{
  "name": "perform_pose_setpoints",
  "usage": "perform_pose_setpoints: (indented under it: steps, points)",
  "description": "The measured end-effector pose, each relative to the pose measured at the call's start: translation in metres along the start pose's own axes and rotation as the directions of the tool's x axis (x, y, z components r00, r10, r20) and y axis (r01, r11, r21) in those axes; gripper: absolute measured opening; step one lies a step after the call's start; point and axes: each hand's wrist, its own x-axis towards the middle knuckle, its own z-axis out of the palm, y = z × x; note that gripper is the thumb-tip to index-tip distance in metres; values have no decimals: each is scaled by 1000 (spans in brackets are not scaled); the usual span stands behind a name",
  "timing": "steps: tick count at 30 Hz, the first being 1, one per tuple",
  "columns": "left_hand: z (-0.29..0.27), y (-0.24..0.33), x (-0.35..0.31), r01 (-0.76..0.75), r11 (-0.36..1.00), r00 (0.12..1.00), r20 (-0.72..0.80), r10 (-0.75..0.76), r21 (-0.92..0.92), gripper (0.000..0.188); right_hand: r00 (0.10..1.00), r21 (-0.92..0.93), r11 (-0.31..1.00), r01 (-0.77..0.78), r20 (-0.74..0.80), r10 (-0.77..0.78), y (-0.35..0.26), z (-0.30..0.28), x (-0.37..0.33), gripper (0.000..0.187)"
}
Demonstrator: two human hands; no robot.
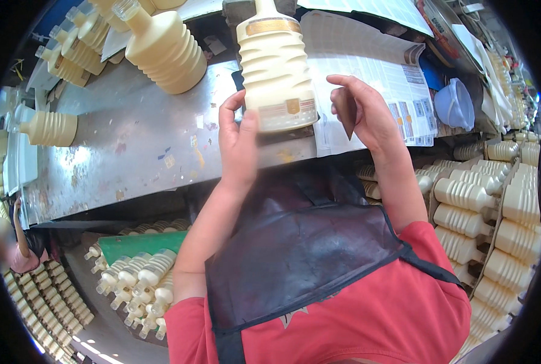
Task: The person repeatedly picks up cream-colored plastic bottles, applies rectangular labels to their bodies, and smooths them into place. The person also applies smaller neck labels to some bottles. Finished bottles are set aside on the table.
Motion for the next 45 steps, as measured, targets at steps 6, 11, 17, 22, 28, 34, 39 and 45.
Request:
perform_pose_setpoints:
  steps: [6,11,17,22,28,34,39,45]
  points:
    - [-14,-15,-9,-238,879,971,118,207,414,80,772,-668,438,602,348,-532,-8,60,-28,29]
    - [-16,-12,-3,-356,717,921,92,380,599,76,453,-776,-91,624,455,-767,-3,65,-34,30]
    - [-2,-2,1,-486,595,830,124,544,640,72,346,-624,-229,747,659,-668,-9,73,-50,27]
    - [7,3,0,-472,561,825,116,554,680,70,340,-605,-341,720,735,-587,-13,77,-56,29]
    - [5,6,-3,-478,533,820,138,555,698,72,529,-724,-53,688,550,-647,-12,90,-63,22]
    - [-2,2,-2,-429,640,873,111,475,638,76,843,-906,263,332,160,-513,-19,77,-49,26]
    - [-8,-5,0,-289,787,947,45,317,545,79,896,-841,469,269,40,-443,-9,67,-47,23]
    - [15,5,8,-90,849,982,-97,164,521,72,938,-804,553,219,17,-346,-1,65,-46,26]
